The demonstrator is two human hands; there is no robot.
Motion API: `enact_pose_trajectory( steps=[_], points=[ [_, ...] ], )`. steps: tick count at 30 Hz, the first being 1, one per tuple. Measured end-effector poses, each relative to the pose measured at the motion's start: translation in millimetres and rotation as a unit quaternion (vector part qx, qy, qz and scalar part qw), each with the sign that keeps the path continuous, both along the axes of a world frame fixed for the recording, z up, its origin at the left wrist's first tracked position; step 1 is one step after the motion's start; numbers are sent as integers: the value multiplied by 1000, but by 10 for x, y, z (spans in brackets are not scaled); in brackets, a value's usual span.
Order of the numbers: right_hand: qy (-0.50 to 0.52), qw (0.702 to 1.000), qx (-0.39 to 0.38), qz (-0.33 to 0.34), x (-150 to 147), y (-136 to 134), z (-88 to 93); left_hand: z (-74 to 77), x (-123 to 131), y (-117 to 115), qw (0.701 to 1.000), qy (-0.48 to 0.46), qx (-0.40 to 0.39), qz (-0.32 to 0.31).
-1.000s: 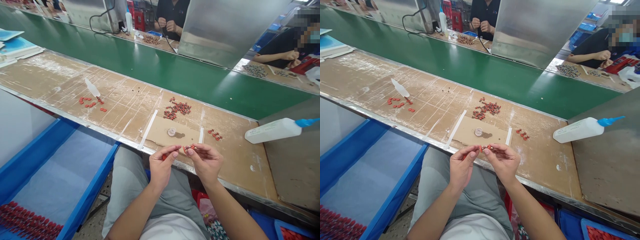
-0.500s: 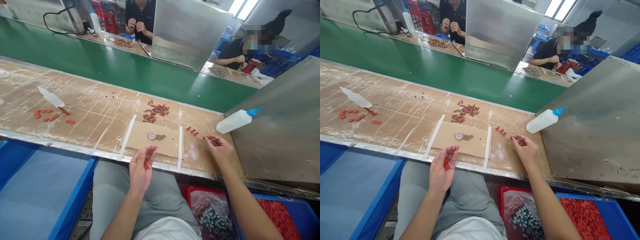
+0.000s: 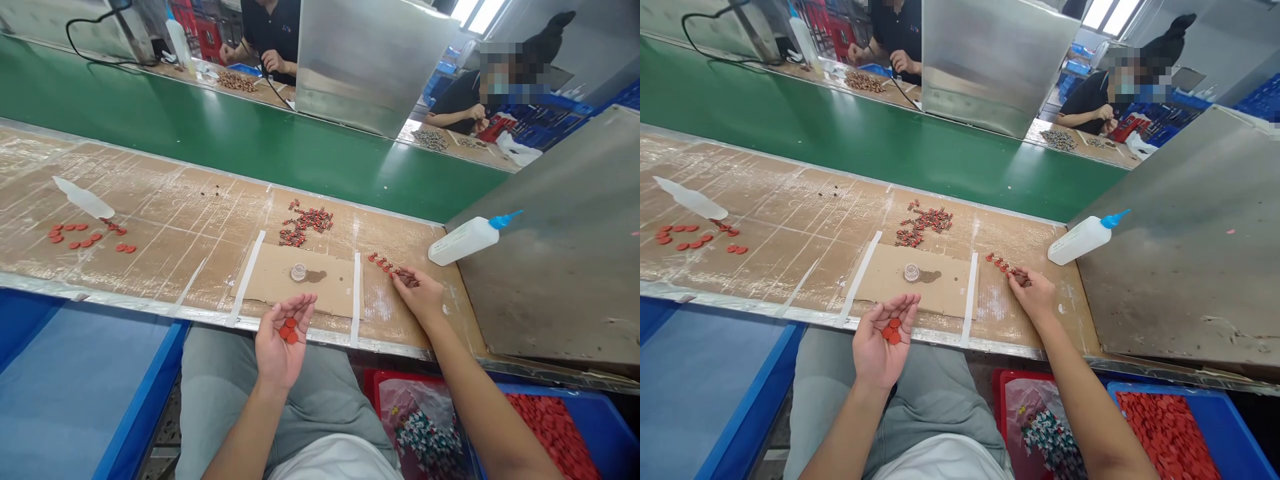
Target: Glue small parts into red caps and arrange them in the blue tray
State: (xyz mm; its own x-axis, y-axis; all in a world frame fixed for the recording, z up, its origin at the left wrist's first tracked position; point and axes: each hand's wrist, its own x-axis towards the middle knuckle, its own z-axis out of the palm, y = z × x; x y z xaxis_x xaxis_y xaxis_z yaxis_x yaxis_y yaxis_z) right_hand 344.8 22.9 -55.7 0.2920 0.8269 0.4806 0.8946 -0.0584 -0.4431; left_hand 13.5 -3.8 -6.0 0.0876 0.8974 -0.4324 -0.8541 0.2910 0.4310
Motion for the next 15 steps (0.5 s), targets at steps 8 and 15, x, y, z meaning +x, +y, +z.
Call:
enact_pose_trajectory(
  steps=[8, 15],
  points=[
    [-22, 998, 39, -49, -248, -257, 265, 21, 14, -2, 999, -48, 0, -15],
    [27, 956, 64, 285, -1342, -722, 618, 91, 93, -18, 982, -160, 16, -96]
  ],
)
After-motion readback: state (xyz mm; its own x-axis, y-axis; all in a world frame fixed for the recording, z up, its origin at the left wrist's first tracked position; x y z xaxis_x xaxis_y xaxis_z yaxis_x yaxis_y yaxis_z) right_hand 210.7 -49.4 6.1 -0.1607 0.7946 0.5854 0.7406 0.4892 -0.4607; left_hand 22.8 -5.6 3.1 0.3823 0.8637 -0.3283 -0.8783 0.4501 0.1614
